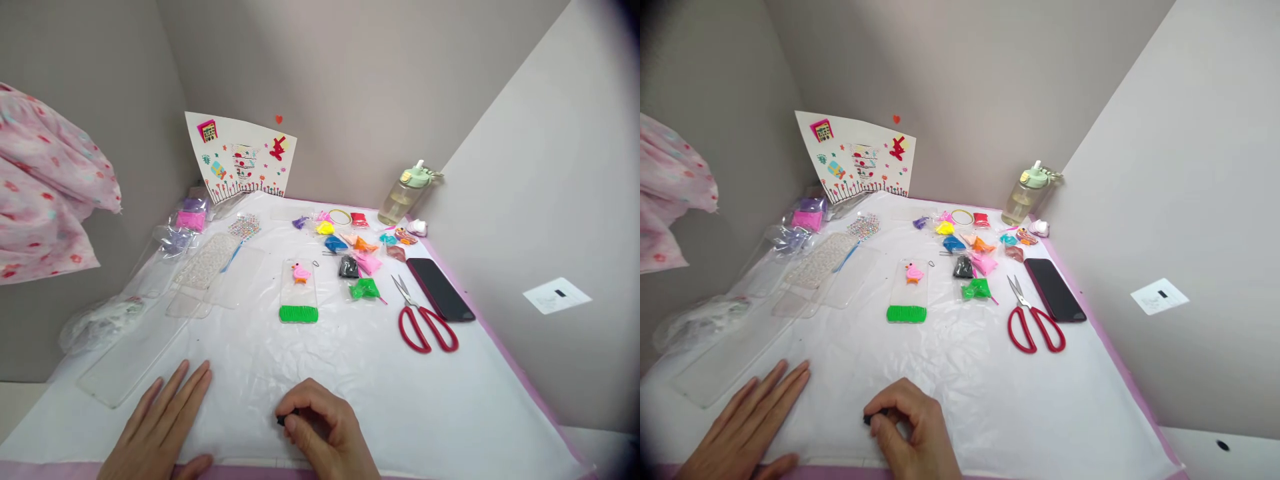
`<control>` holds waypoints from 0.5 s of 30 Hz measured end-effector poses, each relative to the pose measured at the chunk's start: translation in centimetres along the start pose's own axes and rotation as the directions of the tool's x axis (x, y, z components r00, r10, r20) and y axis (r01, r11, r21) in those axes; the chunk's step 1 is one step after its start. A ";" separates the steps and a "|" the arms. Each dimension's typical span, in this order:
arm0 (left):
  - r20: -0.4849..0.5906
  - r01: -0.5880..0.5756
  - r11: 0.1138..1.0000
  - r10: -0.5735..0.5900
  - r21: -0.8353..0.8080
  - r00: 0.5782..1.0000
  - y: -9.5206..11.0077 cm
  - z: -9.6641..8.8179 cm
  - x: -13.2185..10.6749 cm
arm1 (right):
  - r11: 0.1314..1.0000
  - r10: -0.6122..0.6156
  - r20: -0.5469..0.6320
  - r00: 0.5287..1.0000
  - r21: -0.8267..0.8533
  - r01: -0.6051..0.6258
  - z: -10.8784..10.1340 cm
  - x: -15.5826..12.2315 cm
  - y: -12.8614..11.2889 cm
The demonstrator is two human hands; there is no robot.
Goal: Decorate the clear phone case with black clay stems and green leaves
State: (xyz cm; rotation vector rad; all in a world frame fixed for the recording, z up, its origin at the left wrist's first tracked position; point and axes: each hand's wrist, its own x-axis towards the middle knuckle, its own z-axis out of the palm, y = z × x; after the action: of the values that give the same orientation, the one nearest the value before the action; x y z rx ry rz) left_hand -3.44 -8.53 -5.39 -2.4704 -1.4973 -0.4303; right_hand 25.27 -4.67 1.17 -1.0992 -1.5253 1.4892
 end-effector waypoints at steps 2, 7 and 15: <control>0.057 -0.036 0.999 0.035 0.023 0.998 -0.1 -0.4 1.8 | 0.999 -0.023 0.004 1.000 -0.025 0.023 0.1 0.0 0.0; 0.067 -0.058 0.998 0.059 -0.011 0.996 0.2 -0.8 4.1 | 0.999 -0.035 -0.007 0.999 -0.024 0.035 0.0 0.0 0.2; 0.025 0.125 0.964 -0.123 -0.233 0.992 1.4 -0.8 -1.2 | 1.000 0.023 -0.006 1.000 -0.007 -0.023 0.0 -0.3 0.2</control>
State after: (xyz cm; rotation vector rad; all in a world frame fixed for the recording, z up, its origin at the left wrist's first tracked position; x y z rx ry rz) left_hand -2.84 -10.45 -5.17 -2.5627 -1.7013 -0.6534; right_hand 25.39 -4.94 1.02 -1.1280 -1.5198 1.4956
